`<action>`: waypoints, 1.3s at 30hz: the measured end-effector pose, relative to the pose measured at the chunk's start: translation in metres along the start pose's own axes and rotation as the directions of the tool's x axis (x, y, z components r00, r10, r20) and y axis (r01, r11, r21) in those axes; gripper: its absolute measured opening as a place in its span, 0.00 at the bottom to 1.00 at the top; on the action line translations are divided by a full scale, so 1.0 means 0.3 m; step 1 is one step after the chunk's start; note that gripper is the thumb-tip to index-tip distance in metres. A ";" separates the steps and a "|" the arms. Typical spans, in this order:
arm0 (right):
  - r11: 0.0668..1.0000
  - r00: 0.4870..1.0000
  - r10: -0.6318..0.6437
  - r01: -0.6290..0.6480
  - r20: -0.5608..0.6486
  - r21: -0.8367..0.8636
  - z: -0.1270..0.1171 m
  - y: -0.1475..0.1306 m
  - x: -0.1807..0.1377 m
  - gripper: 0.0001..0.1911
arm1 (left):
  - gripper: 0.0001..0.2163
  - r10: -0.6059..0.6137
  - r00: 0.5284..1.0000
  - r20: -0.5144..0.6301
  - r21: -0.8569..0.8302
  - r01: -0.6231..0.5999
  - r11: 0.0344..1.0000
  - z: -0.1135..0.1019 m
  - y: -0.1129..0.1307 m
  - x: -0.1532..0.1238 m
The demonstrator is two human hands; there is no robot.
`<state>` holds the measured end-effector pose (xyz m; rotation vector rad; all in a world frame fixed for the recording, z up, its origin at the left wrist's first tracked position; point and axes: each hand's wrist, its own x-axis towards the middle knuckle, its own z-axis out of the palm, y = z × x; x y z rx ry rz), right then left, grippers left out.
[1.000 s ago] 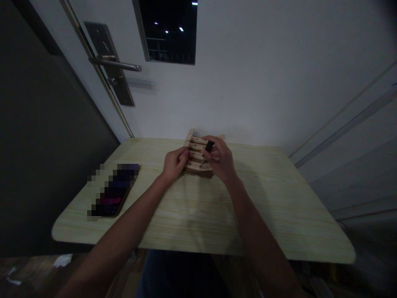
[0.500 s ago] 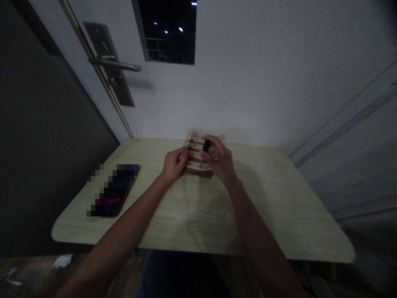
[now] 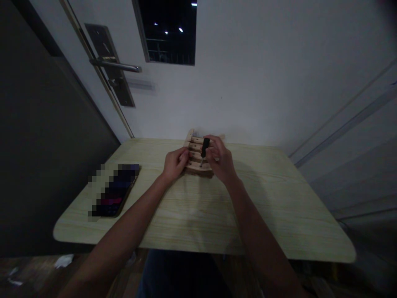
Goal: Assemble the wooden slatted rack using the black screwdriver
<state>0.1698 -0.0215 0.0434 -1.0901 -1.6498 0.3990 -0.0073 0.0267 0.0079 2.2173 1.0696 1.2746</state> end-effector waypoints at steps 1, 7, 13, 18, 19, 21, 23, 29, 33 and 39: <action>1.000 1.000 0.001 -0.001 0.002 0.005 0.001 0.000 0.000 0.19 | 0.19 -0.001 1.000 0.000 0.001 0.001 1.000 0.000 0.001 0.000; 0.997 0.997 -0.068 0.069 0.035 -0.028 -0.004 -0.008 0.003 0.19 | 0.20 0.007 1.000 0.003 -0.007 -0.007 1.000 -0.002 0.006 0.003; 0.999 0.999 -0.036 0.035 0.035 0.036 -0.006 -0.002 0.005 0.20 | 0.19 -0.006 1.000 0.010 -0.023 0.006 1.000 -0.002 0.008 0.001; 1.000 1.000 -0.007 0.008 -0.004 0.025 0.000 -0.001 0.006 0.22 | 0.19 0.001 1.000 0.000 -0.010 -0.001 1.000 -0.003 0.012 0.001; 1.000 1.000 -0.015 0.015 -0.018 0.017 0.002 -0.002 0.006 0.21 | 0.19 0.005 1.000 0.002 -0.006 -0.005 1.000 -0.003 0.012 0.001; 1.000 0.999 -0.028 0.029 -0.042 0.010 0.004 -0.003 0.006 0.19 | 0.19 0.009 1.000 0.003 -0.005 -0.009 1.000 -0.003 0.012 0.001; 0.999 0.999 -0.028 0.029 -0.035 0.025 0.002 -0.005 0.005 0.18 | 0.19 0.010 1.000 0.006 -0.009 -0.010 1.000 -0.003 0.010 0.001; 0.993 0.995 -0.057 0.047 0.082 0.112 -0.009 -0.006 0.005 0.19 | 0.19 0.012 1.000 0.009 -0.006 -0.012 1.000 -0.002 -0.001 0.002; 0.994 0.999 -0.008 0.003 0.045 0.112 -0.006 -0.002 0.006 0.21 | 0.19 0.009 1.000 0.015 -0.020 -0.009 1.000 -0.002 -0.004 0.002; 0.991 0.995 -0.078 0.070 -0.061 -0.115 -0.009 -0.020 0.012 0.17 | 0.19 0.015 1.000 0.009 -0.012 -0.015 1.000 -0.002 -0.005 0.002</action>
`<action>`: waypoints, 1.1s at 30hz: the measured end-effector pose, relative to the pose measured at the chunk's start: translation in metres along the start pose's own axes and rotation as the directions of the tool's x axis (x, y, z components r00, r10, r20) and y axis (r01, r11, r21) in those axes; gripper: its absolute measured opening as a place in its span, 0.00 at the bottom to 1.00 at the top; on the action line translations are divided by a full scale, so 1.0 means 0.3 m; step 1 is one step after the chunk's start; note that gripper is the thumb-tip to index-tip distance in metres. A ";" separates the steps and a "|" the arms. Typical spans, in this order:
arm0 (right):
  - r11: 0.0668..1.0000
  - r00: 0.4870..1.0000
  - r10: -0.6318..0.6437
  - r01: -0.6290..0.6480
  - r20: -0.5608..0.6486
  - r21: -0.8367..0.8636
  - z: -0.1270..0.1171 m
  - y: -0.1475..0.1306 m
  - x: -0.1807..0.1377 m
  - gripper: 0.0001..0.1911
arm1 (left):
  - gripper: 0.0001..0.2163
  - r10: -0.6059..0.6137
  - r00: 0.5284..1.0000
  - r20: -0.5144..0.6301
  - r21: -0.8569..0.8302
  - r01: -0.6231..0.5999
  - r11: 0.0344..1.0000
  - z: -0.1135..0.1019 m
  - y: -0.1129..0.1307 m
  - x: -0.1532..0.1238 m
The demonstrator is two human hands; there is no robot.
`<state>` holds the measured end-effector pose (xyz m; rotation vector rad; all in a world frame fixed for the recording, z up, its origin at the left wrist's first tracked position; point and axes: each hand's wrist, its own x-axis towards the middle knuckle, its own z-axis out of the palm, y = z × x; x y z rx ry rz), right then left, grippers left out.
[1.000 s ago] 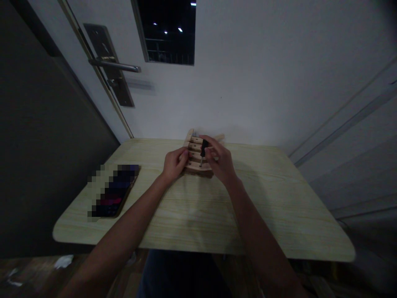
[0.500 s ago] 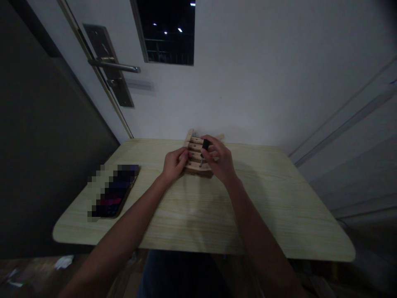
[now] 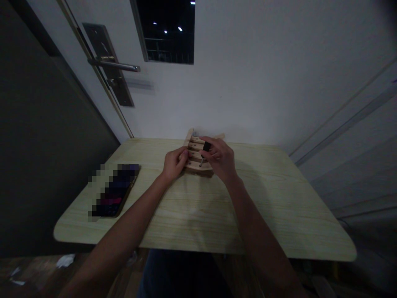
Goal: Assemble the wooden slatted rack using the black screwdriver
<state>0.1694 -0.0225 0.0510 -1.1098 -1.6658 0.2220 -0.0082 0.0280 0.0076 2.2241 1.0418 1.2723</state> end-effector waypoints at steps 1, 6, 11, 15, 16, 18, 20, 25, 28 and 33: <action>1.000 1.000 -0.021 0.021 -0.002 -0.016 -0.002 -0.002 0.001 0.15 | 0.19 0.002 1.000 -0.001 0.004 -0.002 1.000 0.000 0.000 0.000; 0.984 0.993 -0.055 0.036 0.103 0.177 -0.007 0.006 -0.004 0.18 | 0.19 0.011 1.000 -0.005 0.002 -0.011 1.000 0.002 -0.004 0.000; 0.972 0.993 -0.006 -0.022 0.120 0.233 0.001 0.018 -0.009 0.19 | 0.19 0.013 1.000 -0.005 -0.024 -0.013 1.000 0.002 -0.006 0.000; 0.997 0.999 -0.003 0.006 -0.039 0.078 0.009 0.019 -0.007 0.16 | 0.18 0.010 1.000 -0.004 -0.022 -0.010 1.000 0.002 -0.002 -0.001; 0.999 0.998 -0.007 0.010 -0.063 0.041 0.010 0.019 -0.007 0.15 | 0.18 0.009 1.000 -0.004 -0.019 -0.009 1.000 0.002 -0.001 -0.001; 1.000 0.998 -0.007 0.009 -0.066 0.017 0.009 0.019 -0.007 0.16 | 0.18 0.006 1.000 -0.006 -0.013 -0.006 1.000 0.003 0.002 -0.002; 0.998 1.000 -0.020 0.021 -0.022 0.056 0.004 0.019 -0.009 0.17 | 0.18 0.004 1.000 -0.008 -0.010 -0.004 1.000 0.003 0.003 -0.002; 0.979 0.991 -0.050 0.024 0.123 0.201 -0.009 0.018 -0.010 0.19 | 0.19 -0.007 1.000 -0.014 0.000 0.007 1.000 0.002 0.005 -0.003; 0.981 0.993 -0.020 -0.004 0.120 0.195 -0.004 0.021 -0.011 0.19 | 0.18 -0.001 1.000 -0.015 0.001 0.001 1.000 0.001 0.008 -0.002; 0.999 1.000 -0.020 0.020 -0.001 0.042 0.009 0.020 -0.008 0.16 | 0.18 0.006 1.000 -0.013 -0.010 -0.007 1.000 0.000 0.010 -0.002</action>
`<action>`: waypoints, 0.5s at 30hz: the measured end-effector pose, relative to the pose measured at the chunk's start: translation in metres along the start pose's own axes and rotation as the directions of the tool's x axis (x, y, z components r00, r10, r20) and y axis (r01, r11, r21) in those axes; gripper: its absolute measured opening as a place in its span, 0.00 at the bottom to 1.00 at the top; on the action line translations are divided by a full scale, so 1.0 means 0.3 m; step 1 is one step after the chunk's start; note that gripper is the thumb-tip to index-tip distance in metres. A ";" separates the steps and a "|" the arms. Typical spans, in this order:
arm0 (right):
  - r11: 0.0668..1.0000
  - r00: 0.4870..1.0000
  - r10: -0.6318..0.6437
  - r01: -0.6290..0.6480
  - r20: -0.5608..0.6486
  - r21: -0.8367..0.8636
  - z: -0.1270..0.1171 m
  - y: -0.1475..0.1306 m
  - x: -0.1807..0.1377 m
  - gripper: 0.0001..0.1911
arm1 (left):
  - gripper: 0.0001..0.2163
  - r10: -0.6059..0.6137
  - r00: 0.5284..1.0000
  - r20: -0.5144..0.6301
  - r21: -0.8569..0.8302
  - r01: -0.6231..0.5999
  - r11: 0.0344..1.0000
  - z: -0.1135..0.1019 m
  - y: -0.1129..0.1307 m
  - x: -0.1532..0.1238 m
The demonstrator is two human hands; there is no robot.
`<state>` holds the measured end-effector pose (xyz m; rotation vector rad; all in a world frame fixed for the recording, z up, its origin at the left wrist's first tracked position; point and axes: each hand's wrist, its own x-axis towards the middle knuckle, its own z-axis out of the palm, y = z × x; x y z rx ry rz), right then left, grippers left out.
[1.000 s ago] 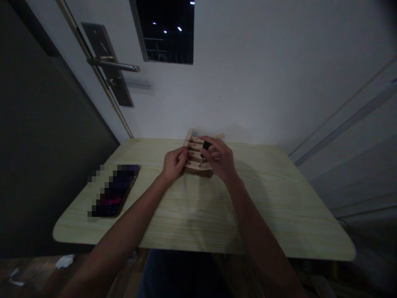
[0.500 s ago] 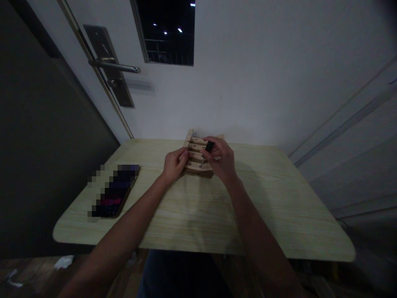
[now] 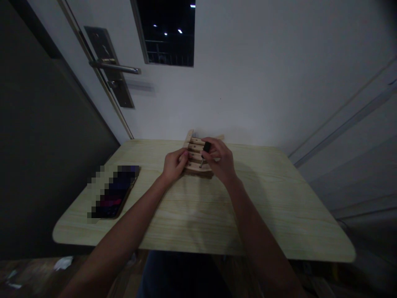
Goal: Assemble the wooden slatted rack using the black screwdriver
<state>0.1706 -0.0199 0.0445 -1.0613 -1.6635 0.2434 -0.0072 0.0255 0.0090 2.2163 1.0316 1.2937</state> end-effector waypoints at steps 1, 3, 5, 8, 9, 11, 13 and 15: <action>1.000 1.000 0.000 0.000 0.001 -0.019 0.000 -0.001 0.001 0.17 | 0.18 0.002 1.000 -0.002 0.006 -0.002 1.000 0.000 -0.001 0.000; 1.000 1.000 -0.004 0.005 0.026 -0.013 -0.002 -0.001 0.001 0.18 | 0.19 0.003 1.000 -0.003 0.019 -0.003 1.000 0.001 -0.003 0.001; 1.000 0.998 -0.013 0.011 0.069 0.027 -0.006 0.002 0.000 0.21 | 0.19 0.001 1.000 -0.005 0.029 -0.001 1.000 0.001 -0.004 0.001; 0.996 0.992 0.018 -0.029 0.126 0.088 -0.010 0.008 -0.002 0.23 | 0.19 0.002 1.000 -0.005 0.027 -0.002 1.000 0.001 -0.002 0.002; 0.993 0.990 0.032 -0.047 0.140 0.104 -0.010 0.009 -0.003 0.23 | 0.19 0.003 1.000 -0.007 0.026 -0.002 1.000 0.000 0.000 0.002; 0.989 0.989 0.046 -0.065 0.142 0.135 -0.009 0.008 -0.002 0.22 | 0.18 0.004 1.000 -0.010 0.024 -0.004 1.000 0.000 0.002 0.001; 0.985 0.991 0.058 -0.076 0.120 0.153 -0.006 0.005 0.000 0.22 | 0.18 0.002 1.000 -0.014 0.023 -0.002 1.000 0.000 0.002 0.001; 0.986 0.993 0.078 -0.089 0.085 0.144 -0.003 0.004 0.001 0.23 | 0.19 0.000 1.000 -0.012 0.020 0.000 1.000 0.001 0.000 0.001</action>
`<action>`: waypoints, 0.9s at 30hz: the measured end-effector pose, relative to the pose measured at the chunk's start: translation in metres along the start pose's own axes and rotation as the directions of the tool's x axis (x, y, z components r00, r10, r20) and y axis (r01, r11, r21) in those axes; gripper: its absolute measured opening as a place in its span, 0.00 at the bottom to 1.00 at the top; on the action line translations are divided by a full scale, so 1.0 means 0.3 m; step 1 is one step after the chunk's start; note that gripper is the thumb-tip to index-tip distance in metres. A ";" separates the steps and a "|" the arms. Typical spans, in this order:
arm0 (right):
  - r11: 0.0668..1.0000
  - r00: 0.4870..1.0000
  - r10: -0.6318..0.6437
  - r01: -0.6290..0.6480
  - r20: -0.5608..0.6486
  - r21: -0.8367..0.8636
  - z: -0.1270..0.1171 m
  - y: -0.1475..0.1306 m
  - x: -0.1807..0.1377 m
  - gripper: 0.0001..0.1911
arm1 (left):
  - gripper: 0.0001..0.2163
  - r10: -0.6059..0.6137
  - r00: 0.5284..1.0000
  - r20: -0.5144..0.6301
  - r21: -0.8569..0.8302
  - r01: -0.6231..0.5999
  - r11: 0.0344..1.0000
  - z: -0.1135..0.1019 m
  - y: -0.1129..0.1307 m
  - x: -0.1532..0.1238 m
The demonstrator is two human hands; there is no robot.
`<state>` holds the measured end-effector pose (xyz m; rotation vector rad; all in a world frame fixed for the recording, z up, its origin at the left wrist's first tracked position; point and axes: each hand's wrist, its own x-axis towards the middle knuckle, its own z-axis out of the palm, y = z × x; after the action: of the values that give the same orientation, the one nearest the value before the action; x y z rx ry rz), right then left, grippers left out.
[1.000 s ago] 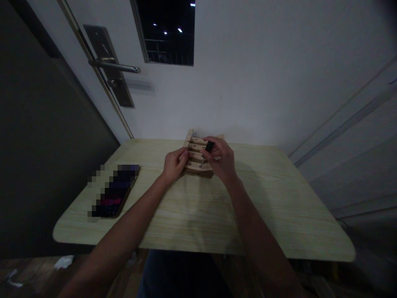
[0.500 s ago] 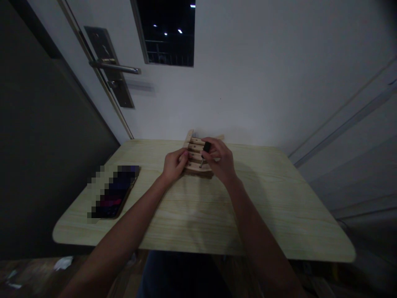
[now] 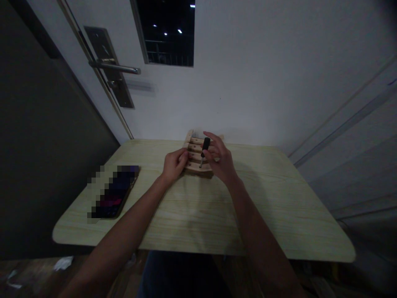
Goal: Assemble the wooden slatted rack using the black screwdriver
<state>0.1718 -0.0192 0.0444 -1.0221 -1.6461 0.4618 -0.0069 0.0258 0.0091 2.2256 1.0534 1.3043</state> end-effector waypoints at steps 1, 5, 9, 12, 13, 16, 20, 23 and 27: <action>1.000 1.000 0.000 -0.001 -0.018 -0.018 0.001 0.001 0.001 0.24 | 0.19 -0.001 1.000 0.004 -0.002 0.001 1.000 0.000 -0.001 0.000; 0.989 0.996 -0.059 0.048 -0.074 -0.141 0.003 0.008 0.001 0.18 | 0.19 -0.008 1.000 0.014 -0.006 0.008 1.000 0.000 -0.003 0.001; 0.993 0.998 -0.034 0.027 -0.051 -0.118 0.000 0.002 -0.003 0.19 | 0.19 -0.010 1.000 0.019 -0.002 0.010 1.000 -0.002 -0.002 0.000; 0.999 1.000 -0.017 0.018 0.026 -0.040 -0.004 -0.008 -0.006 0.22 | 0.19 -0.014 1.000 0.022 0.008 0.014 1.000 -0.002 -0.002 0.001; 1.000 0.999 -0.007 0.008 0.051 -0.028 -0.006 -0.010 -0.007 0.23 | 0.19 -0.015 1.000 0.023 0.008 0.015 1.000 -0.002 -0.002 0.001; 0.999 0.996 0.020 -0.016 0.082 -0.043 -0.008 -0.004 -0.009 0.24 | 0.19 -0.018 1.000 0.022 -0.002 0.018 1.000 -0.002 -0.001 0.001; 0.995 0.998 0.030 -0.025 0.047 -0.092 -0.005 0.007 -0.009 0.23 | 0.19 -0.012 1.000 0.023 0.000 0.012 1.000 -0.003 0.002 0.002; 0.997 0.999 0.025 -0.023 0.034 -0.076 -0.001 0.006 -0.007 0.23 | 0.19 -0.009 1.000 0.023 0.004 0.008 1.000 -0.004 0.003 0.002; 0.997 1.000 0.013 -0.013 0.004 -0.079 0.004 0.003 -0.005 0.20 | 0.19 -0.015 1.000 0.023 0.002 0.015 1.000 -0.002 0.002 0.003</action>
<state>0.1711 -0.0196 0.0424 -1.0915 -1.6741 0.4106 -0.0070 0.0260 0.0102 2.2247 1.0611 1.2684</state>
